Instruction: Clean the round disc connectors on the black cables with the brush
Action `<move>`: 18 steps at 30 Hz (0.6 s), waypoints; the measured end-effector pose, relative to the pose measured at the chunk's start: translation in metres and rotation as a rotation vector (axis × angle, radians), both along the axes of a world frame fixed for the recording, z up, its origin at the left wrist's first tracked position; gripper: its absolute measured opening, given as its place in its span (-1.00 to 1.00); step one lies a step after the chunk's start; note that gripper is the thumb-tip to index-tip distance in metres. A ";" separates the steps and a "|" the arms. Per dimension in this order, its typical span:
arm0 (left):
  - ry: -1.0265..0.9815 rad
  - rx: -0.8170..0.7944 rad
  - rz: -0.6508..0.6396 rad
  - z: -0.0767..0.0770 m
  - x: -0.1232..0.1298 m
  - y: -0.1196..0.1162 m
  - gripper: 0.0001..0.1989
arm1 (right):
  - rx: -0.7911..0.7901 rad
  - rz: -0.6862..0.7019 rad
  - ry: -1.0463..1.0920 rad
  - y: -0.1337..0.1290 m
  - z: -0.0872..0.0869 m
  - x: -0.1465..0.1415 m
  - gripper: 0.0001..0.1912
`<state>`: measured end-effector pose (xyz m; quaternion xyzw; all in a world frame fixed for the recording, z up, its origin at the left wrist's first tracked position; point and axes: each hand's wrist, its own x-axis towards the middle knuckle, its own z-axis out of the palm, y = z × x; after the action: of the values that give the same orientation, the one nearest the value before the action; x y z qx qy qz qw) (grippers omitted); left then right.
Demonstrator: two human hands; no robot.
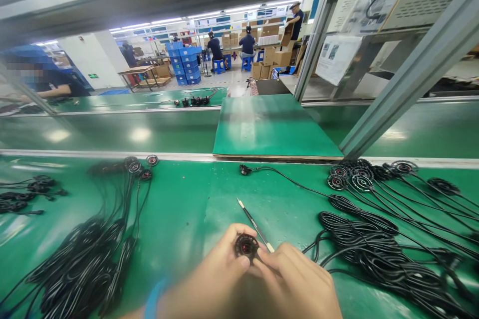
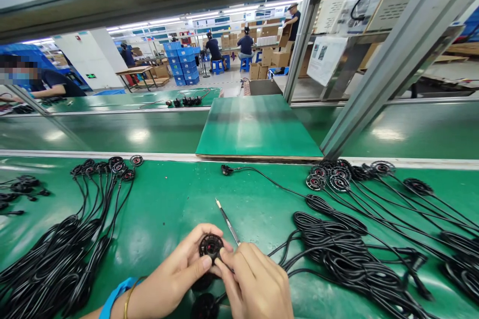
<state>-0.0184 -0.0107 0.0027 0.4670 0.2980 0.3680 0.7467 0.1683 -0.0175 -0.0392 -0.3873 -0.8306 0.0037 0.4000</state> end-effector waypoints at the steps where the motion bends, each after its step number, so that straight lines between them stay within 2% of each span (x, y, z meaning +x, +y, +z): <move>1: 0.028 0.009 -0.002 -0.001 -0.001 -0.002 -0.66 | -0.019 -0.005 0.004 -0.001 0.001 0.000 -0.90; 3: 0.142 0.037 0.009 -0.002 -0.003 -0.005 -0.66 | -0.062 -0.038 0.038 -0.003 0.003 -0.001 -0.95; 6: 0.289 0.039 0.023 0.000 -0.005 -0.007 -0.63 | -0.111 -0.052 0.089 -0.004 0.005 -0.004 -0.84; 9: 0.313 -0.011 0.009 0.008 -0.004 -0.007 -0.56 | -0.068 -0.024 0.065 -0.001 0.004 -0.006 -0.81; 12: 0.341 0.004 -0.008 0.014 -0.004 -0.006 -0.56 | -0.035 0.011 0.046 0.003 0.001 -0.005 -0.83; 18: 0.402 0.126 0.000 0.002 -0.007 -0.006 -0.62 | -0.081 0.034 0.085 0.002 0.001 -0.005 -0.83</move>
<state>-0.0259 -0.0167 0.0047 0.5767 0.4172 0.2854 0.6418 0.1637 -0.0153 -0.0382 -0.3884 -0.8185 0.0606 0.4190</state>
